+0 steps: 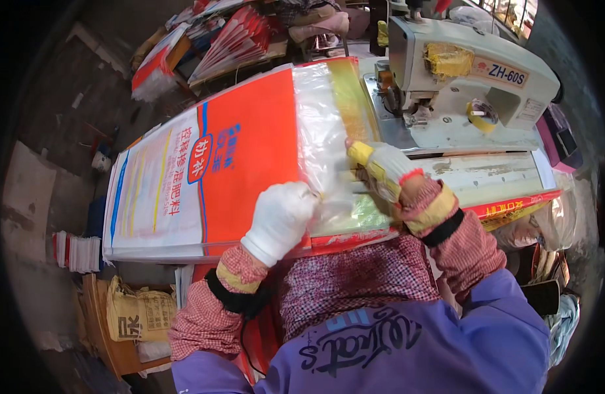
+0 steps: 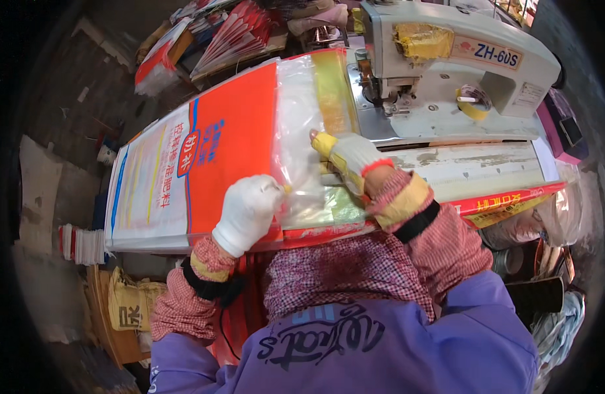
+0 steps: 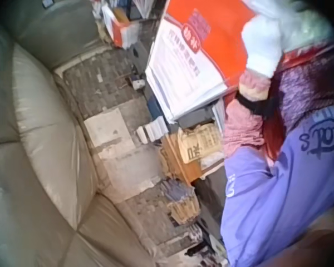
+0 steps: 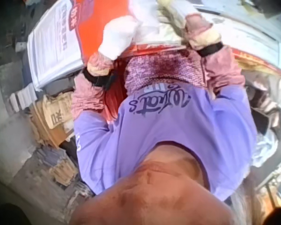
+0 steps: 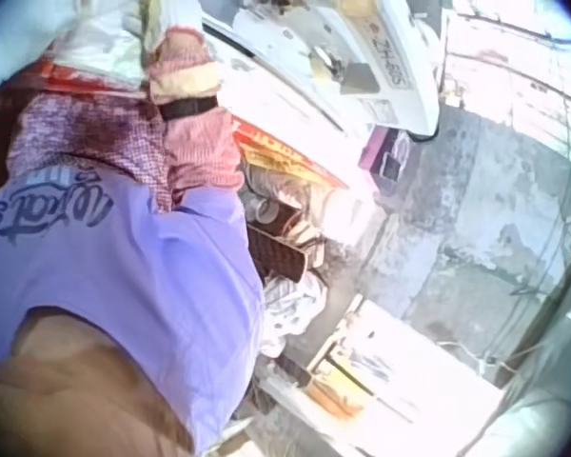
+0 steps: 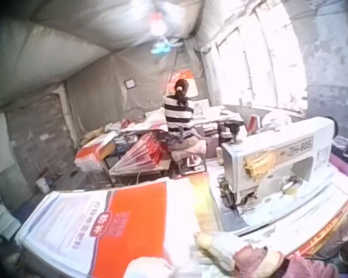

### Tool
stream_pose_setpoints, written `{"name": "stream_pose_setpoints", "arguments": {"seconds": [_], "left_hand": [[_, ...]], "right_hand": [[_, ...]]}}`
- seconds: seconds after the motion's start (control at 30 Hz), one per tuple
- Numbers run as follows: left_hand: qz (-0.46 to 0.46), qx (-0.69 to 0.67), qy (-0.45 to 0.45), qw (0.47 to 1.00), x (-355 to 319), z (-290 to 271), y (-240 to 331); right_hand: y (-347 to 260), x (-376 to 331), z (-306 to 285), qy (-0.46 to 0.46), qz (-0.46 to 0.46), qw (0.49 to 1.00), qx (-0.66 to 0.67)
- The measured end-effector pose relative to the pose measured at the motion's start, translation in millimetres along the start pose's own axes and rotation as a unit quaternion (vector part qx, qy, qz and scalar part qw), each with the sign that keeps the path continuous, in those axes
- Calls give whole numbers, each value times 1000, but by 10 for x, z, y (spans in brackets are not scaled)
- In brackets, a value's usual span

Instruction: Folding and stacking large plastic fertilizer bags at a sewing workstation.

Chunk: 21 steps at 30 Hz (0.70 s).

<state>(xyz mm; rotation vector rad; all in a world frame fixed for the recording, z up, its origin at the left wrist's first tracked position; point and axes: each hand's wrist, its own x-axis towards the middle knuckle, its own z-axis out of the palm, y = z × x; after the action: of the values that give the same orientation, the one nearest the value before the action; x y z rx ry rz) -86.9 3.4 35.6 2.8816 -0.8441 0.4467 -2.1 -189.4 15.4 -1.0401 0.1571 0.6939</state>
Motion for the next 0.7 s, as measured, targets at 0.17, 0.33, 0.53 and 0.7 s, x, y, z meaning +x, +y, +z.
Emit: {"name": "stream_pose_setpoints", "arguments": {"seconds": [0.17, 0.33, 0.53, 0.7], "left_hand": [[37, -171, 26, 984, -108, 42, -92], [-356, -387, 75, 847, 165, 148, -265], [-288, -590, 239, 716, -62, -221, -680], [-309, -500, 294, 754, -229, -787, -606]], "right_hand": [[23, 336, 129, 10, -51, 955, -294], [69, 285, 509, 30, -171, 900, -400], [-49, 251, 423, 95, -243, 733, -629], [-167, 26, 650, 177, -328, 481, -794]]}}
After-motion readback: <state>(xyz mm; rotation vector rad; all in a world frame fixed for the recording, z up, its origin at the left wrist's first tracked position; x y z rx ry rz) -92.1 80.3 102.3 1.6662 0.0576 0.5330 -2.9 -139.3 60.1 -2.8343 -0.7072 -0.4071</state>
